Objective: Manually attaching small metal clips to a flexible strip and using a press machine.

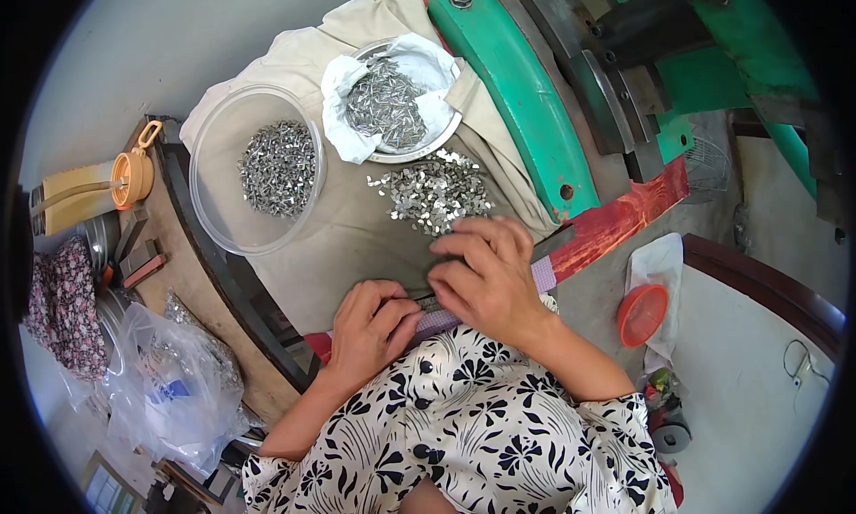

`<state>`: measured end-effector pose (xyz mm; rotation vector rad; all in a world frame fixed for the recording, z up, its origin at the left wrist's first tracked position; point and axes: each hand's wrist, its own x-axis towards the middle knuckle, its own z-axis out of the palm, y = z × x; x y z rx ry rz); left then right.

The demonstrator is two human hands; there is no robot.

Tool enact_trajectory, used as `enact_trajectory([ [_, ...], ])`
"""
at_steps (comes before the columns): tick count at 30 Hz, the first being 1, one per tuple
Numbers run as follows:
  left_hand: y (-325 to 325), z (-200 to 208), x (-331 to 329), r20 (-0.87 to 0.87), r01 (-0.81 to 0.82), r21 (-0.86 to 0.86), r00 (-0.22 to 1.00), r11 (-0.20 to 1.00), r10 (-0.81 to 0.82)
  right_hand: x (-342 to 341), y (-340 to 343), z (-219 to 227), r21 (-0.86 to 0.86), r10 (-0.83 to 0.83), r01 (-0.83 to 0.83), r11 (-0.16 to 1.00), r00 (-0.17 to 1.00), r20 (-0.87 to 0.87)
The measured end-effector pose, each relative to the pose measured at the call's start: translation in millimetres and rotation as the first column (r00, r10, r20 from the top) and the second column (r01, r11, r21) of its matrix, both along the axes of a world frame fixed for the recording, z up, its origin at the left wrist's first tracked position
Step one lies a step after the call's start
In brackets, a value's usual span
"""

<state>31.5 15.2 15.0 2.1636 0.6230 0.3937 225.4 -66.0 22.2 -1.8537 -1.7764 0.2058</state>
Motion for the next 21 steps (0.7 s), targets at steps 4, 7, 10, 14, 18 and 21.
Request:
enact_trajectory([
  [4,4,3,2,0.013,0.002,-0.022,1.0,1.0,-0.001,-6,-20,3,-0.029,0.068,-0.068,0.997,0.998,-0.003],
  [7,8,7,6,0.041,-0.086,-0.125,0.995,0.988,0.092,-5,-27,1,-0.048,0.11,-0.109,0.993,0.993,0.03],
  [10,21,5,14,0.062,-0.151,-0.067,0.986,0.986,0.155,0,-21,7,-0.054,0.062,-0.063,0.997,0.998,-0.016],
  [14,40,4,27,0.031,-0.252,-0.028,0.967,0.967,0.253,11,-1,4,0.032,-0.028,0.027,0.999,0.998,0.048],
  [18,50,0,36,0.003,-0.307,-0.052,0.951,0.95,0.308,19,25,3,0.053,-0.011,0.006,0.999,0.994,0.104],
  [21,51,-1,38,-0.001,-0.299,-0.039,0.954,0.954,0.299,19,37,4,0.013,0.024,-0.026,1.0,0.993,0.114],
])
